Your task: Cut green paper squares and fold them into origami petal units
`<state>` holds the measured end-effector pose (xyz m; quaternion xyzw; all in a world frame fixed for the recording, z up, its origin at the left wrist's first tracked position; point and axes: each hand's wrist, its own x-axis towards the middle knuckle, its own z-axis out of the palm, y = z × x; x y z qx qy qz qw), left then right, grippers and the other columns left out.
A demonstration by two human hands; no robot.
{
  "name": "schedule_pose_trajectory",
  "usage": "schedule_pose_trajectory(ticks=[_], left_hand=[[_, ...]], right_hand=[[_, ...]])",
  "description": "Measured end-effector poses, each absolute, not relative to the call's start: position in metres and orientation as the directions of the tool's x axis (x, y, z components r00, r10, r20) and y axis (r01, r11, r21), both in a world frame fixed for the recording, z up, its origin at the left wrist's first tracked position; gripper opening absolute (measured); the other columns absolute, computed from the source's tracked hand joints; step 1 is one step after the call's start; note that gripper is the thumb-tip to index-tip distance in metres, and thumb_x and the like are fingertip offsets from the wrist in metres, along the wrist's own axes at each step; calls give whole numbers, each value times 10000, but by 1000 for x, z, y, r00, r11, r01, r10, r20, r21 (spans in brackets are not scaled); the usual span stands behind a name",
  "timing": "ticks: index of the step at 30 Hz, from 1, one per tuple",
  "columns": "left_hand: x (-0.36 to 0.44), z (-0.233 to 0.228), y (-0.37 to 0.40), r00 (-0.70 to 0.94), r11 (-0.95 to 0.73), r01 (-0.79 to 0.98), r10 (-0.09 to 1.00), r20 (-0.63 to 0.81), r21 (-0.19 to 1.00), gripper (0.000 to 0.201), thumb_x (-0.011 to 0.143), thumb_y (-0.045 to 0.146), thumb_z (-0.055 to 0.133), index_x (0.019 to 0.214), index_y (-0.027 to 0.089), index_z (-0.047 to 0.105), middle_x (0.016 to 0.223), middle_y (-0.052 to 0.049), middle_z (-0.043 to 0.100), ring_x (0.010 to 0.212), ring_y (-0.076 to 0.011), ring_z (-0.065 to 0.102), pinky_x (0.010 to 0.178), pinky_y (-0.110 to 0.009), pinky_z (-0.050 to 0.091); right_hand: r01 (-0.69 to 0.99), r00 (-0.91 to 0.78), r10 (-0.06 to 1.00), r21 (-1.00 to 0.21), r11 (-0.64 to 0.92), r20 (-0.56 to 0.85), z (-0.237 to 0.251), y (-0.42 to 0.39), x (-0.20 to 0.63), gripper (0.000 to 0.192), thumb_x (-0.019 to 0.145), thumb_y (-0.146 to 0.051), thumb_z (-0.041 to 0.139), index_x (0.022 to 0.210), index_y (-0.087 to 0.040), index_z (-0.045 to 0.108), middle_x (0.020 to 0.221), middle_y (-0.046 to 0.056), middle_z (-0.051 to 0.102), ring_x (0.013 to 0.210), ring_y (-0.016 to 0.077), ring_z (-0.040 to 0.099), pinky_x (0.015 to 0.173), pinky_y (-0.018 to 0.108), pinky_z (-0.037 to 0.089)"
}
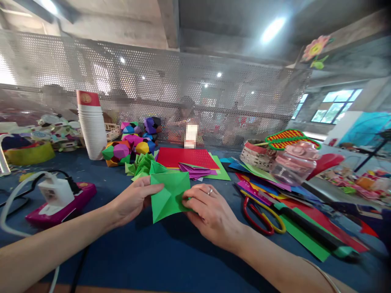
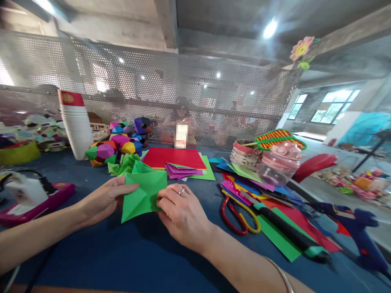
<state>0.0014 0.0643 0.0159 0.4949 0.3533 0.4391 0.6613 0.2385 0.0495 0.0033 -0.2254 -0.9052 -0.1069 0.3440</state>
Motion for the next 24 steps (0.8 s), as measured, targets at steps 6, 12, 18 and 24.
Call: schedule_pose_trajectory(ticks=[6, 12, 18, 24], left_hand=[[-1, 14, 66, 387, 128, -231, 922, -30, 964, 320, 778, 354, 884, 1037, 186, 799, 1016, -73, 824, 878, -229, 779, 820, -293, 612], [-4, 12, 66, 419, 138, -225, 907, -32, 965, 336, 796, 354, 878, 1081, 199, 789, 1037, -72, 819, 875, -220, 777, 805, -290, 621], [3, 15, 60, 497, 177, -231, 867, -40, 957, 342, 792, 324, 883, 1087, 181, 785, 1020, -93, 816, 828, -230, 776, 806, -322, 620], [1, 12, 57, 522, 159, -182, 852, -42, 970, 387, 780, 373, 894, 1101, 187, 784, 993, -80, 812, 844, -200, 753, 760, -252, 587]], right_hand=[[482, -656, 345, 20, 876, 671, 2, 50, 239, 68, 956, -143, 609, 966, -182, 664, 1059, 76, 744, 1011, 253, 632, 910, 412, 520], [496, -659, 358, 24, 868, 661, 2, 48, 239, 289, 890, -63, 591, 1144, -175, 671, 1159, 89, 728, 1088, 264, 617, 973, 422, 511], [446, -699, 306, 60, 893, 646, 4, 48, 243, 281, 908, -169, 670, 1188, -185, 668, 1195, 91, 734, 1098, 261, 634, 966, 425, 497], [434, -594, 306, -24, 901, 744, 6, 43, 239, 74, 949, -222, 694, 1019, -202, 710, 1139, 89, 739, 1067, 244, 628, 951, 416, 520]])
